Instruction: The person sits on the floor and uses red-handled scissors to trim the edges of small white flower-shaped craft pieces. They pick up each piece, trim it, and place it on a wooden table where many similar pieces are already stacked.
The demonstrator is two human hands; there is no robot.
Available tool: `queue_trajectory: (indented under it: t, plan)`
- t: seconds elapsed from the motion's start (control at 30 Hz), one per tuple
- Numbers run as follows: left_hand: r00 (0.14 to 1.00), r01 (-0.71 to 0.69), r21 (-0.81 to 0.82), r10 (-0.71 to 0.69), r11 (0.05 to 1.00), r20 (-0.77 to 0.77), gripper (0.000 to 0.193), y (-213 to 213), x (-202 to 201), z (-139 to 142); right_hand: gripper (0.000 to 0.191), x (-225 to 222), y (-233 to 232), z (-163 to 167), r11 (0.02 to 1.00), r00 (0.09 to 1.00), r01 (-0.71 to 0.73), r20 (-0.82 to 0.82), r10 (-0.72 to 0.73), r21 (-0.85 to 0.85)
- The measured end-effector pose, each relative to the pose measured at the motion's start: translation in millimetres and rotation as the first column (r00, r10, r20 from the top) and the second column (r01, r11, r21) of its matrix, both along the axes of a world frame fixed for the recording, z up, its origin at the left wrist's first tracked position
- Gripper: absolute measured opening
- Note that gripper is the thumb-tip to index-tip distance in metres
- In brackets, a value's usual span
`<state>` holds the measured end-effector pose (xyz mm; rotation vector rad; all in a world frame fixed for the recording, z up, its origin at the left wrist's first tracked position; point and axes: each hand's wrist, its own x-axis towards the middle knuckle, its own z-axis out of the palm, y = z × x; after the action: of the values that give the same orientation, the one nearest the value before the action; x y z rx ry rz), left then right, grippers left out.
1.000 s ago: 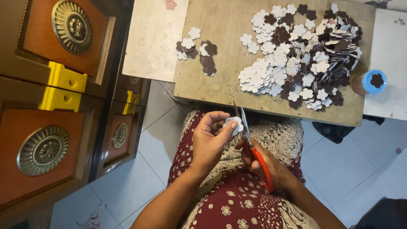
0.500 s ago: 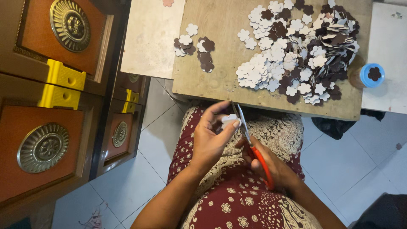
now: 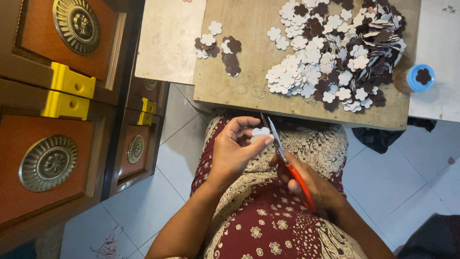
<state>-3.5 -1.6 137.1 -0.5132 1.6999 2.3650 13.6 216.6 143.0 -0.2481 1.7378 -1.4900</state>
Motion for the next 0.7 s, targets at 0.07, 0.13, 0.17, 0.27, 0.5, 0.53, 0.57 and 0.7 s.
queue_trajectory:
  t: [0.07, 0.13, 0.17, 0.27, 0.5, 0.53, 0.57, 0.7]
  plan:
    - [1.000, 0.020, 0.026, -0.020, 0.999, -0.008, 0.042, -4, 1, 0, 0.111, -2, 2, -2, 0.997, 0.996, -0.052, -0.072, 0.056, 0.058]
    - [0.999, 0.032, 0.046, -0.032, 0.998, -0.011, 0.042, -6, -1, 1, 0.114, -3, 3, -5, 0.993, 0.989, -0.079, -0.118, 0.089, 0.088]
    - [0.999, 0.034, 0.052, -0.034, 0.998, -0.009, 0.042, -6, 0, 1, 0.116, -3, 4, -6, 0.993, 0.987, -0.083, -0.128, 0.093, 0.087]
    - [0.999, 0.037, 0.048, -0.037, 0.998, 0.006, 0.042, -7, -1, 2, 0.116, -3, 6, -10, 0.989, 0.982, -0.107, -0.144, 0.121, 0.099]
    - [0.998, 0.069, -0.024, -0.069, 0.997, -0.007, 0.040, -9, -2, 5, 0.117, -5, 11, -15, 0.983, 0.984, -0.133, -0.099, 0.146, 0.129]
    - [0.998, 0.069, -0.022, -0.070, 0.997, -0.010, 0.040, -8, -2, 5, 0.115, -6, 11, -15, 0.984, 0.982, -0.136, -0.117, 0.150, 0.118]
    - [0.997, 0.070, -0.020, -0.070, 0.997, -0.014, 0.040, -8, -3, 5, 0.113, -7, 12, -15, 0.984, 0.979, -0.140, -0.134, 0.153, 0.107]
    - [0.996, 0.086, -0.048, -0.087, 0.995, -0.013, 0.040, -8, -3, 3, 0.106, -8, 13, -15, 0.981, 0.967, -0.160, -0.181, 0.177, 0.107]
